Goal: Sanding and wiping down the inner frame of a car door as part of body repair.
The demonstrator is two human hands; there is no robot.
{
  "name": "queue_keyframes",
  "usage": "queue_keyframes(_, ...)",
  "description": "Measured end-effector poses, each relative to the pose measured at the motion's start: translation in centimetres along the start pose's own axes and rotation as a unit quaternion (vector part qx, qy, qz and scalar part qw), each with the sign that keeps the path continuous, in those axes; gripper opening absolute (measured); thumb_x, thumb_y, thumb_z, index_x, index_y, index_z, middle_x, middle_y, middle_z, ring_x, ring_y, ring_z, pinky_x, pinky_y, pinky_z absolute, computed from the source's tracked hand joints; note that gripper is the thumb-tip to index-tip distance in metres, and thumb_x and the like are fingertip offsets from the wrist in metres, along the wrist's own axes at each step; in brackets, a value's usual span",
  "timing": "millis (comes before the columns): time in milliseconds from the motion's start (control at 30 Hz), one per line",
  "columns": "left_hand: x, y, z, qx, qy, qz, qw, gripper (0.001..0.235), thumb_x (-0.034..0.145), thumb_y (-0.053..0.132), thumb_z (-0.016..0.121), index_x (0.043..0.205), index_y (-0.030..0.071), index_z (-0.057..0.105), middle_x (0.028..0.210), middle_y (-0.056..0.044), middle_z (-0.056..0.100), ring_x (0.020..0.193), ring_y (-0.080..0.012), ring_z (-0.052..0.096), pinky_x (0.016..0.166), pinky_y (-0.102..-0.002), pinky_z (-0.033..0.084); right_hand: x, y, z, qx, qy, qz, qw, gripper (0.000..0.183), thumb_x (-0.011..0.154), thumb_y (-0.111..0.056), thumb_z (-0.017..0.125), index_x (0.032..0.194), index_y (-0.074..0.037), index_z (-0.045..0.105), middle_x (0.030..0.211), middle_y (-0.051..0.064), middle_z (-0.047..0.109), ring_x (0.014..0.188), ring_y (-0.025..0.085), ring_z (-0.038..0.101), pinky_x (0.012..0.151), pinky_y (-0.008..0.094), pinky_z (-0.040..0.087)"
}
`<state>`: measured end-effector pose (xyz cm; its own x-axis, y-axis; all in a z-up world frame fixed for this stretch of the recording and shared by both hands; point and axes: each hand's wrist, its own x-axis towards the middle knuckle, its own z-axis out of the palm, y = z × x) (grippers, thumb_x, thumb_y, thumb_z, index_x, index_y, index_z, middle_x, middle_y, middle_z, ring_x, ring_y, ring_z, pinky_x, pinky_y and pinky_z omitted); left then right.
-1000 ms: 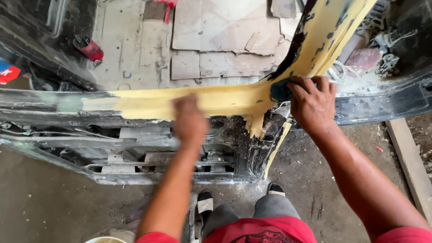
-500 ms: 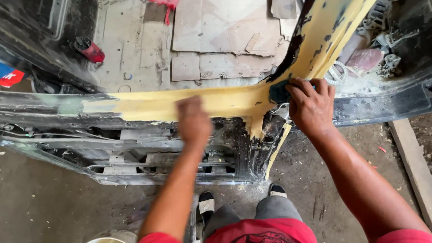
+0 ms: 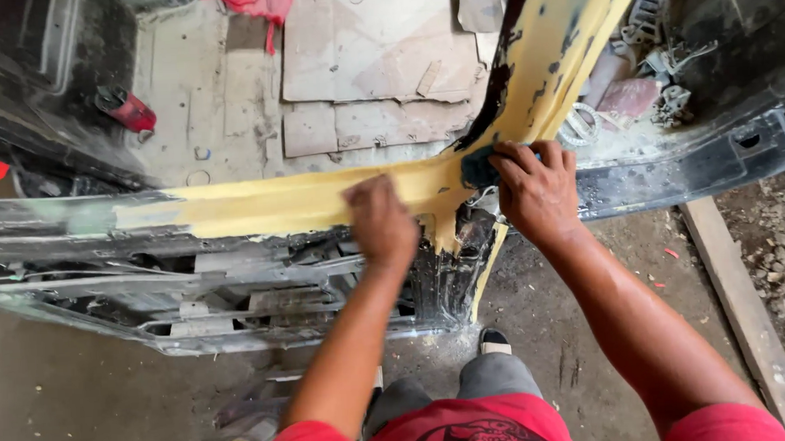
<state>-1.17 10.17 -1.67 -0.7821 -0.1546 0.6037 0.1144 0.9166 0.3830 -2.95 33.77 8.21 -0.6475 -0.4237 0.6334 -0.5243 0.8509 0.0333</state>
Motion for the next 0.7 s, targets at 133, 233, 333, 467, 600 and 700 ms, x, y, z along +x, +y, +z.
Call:
queue_keyframes(133, 0.6, 9.0, 3.1, -0.1, 0.013, 0.027, 0.994, 0.037, 0.091, 0.007, 0.057, 0.125, -0.004, 0.066, 0.119, -0.019, 0.063, 0.112, -0.0401, 0.061, 0.102, -0.049, 0.048, 0.6, -0.3, -0.6, 0.012, -0.021, 0.0, 1.0, 0.03, 0.084, -0.012, 0.071, 0.114, -0.016, 0.074, 0.128, -0.005, 0.069, 0.11, 0.025, 0.057, 0.091, 0.041, 0.041)
queue_keyframes(233, 1.5, 10.2, 2.2, -0.171, -0.006, 0.015, 0.985, 0.033, 0.089, 0.007, 0.056, 0.119, -0.001, 0.067, 0.118, -0.018, 0.065, 0.11, -0.0391, 0.063, 0.098, -0.049, 0.049, 0.9, 0.4, -1.4, 0.017, -0.034, 0.021, 0.999, 0.025, 0.089, -0.017, 0.073, 0.114, -0.018, 0.075, 0.124, -0.006, 0.068, 0.109, 0.025, 0.058, 0.089, 0.043, 0.04)
queue_keyframes(333, 1.3, 5.2, 0.9, -0.106, -0.033, 0.121, 0.987, 0.036, 0.083, 0.006, 0.055, 0.117, 0.0, 0.066, 0.117, -0.019, 0.066, 0.111, -0.0373, 0.064, 0.1, -0.049, 0.05, 1.6, 1.1, -1.6, 0.007, -0.008, 0.015, 1.0, 0.029, 0.09, -0.012, 0.072, 0.118, -0.019, 0.075, 0.129, -0.007, 0.068, 0.112, 0.024, 0.057, 0.095, 0.041, 0.041)
queue_keyframes(467, 0.3, -7.5, -4.8, -0.017, -0.139, 0.086, 0.986, 0.047, 0.086, -0.001, 0.056, 0.132, 0.006, 0.065, 0.127, -0.018, 0.066, 0.119, -0.0387, 0.06, 0.099, -0.048, 0.049, 1.2, 0.4, -1.3, -0.018, -0.013, -0.013, 1.0, 0.033, 0.087, -0.012, 0.071, 0.119, -0.017, 0.074, 0.127, -0.004, 0.067, 0.111, 0.025, 0.057, 0.093, 0.041, 0.041)
queue_keyframes(600, 0.4, -12.5, -10.4, 0.072, -0.085, 0.031, 0.993, 0.046, 0.091, 0.003, 0.06, 0.137, 0.004, 0.062, 0.138, -0.017, 0.064, 0.133, -0.0361, 0.055, 0.112, -0.05, 0.042, 1.1, 0.0, -0.4, -0.002, 0.0, -0.003, 1.0, 0.032, 0.086, -0.01, 0.071, 0.118, -0.015, 0.073, 0.129, -0.004, 0.067, 0.111, 0.026, 0.056, 0.094, 0.042, 0.041)
queue_keyframes(700, -1.3, -7.2, -3.1, 0.067, -0.037, 0.01, 0.997, 0.055, 0.08, 0.003, 0.06, 0.135, -0.004, 0.06, 0.132, -0.021, 0.062, 0.132, -0.0374, 0.051, 0.119, -0.052, 0.037, 0.8, -0.6, 0.2, -0.001, 0.001, -0.001, 1.0, 0.034, 0.083, -0.009, 0.071, 0.117, -0.015, 0.073, 0.127, -0.002, 0.067, 0.11, 0.026, 0.056, 0.092, 0.042, 0.042)
